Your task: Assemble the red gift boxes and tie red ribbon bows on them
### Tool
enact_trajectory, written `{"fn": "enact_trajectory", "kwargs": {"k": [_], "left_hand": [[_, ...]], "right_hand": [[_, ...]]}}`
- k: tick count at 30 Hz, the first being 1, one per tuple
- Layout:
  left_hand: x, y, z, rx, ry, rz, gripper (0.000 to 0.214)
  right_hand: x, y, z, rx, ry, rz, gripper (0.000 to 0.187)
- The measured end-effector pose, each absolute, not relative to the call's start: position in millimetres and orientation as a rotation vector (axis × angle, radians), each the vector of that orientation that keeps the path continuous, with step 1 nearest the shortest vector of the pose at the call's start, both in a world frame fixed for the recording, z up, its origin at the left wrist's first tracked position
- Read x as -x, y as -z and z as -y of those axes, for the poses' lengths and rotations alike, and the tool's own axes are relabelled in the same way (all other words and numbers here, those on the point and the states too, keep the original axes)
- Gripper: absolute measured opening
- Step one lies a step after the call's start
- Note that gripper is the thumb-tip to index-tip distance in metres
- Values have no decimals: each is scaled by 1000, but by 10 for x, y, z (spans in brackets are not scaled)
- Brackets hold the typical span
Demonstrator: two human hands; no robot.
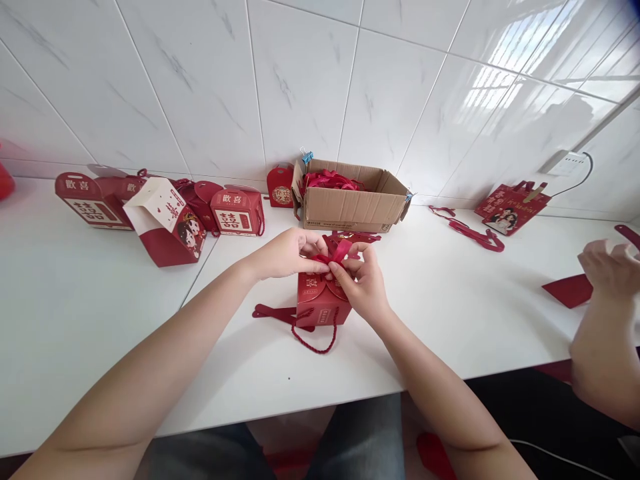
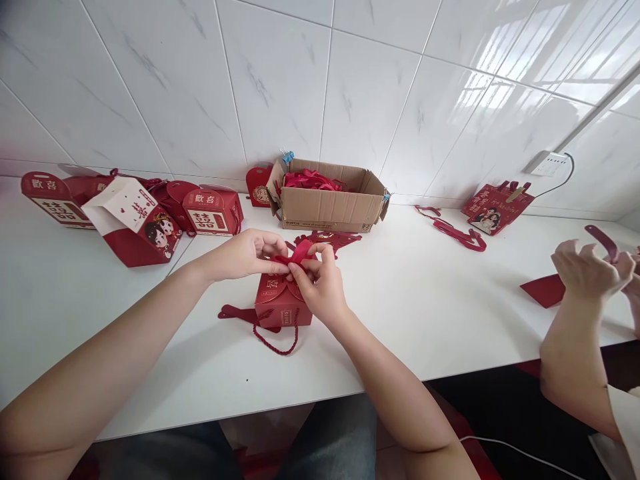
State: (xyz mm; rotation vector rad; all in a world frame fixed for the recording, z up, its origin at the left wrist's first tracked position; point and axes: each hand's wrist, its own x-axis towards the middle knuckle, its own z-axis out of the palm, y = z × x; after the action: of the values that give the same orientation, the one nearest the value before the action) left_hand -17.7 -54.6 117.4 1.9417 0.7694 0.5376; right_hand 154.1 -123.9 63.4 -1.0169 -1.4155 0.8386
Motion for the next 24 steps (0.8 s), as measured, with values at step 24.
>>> {"fn": "enact_trajectory", "kwargs": {"k": [24], "left_hand": [[162, -1268, 624, -2297, -487, -899, 26]], "right_hand": [[-1605, -643, 1265, 1193, -308, 1660, 16]]}}
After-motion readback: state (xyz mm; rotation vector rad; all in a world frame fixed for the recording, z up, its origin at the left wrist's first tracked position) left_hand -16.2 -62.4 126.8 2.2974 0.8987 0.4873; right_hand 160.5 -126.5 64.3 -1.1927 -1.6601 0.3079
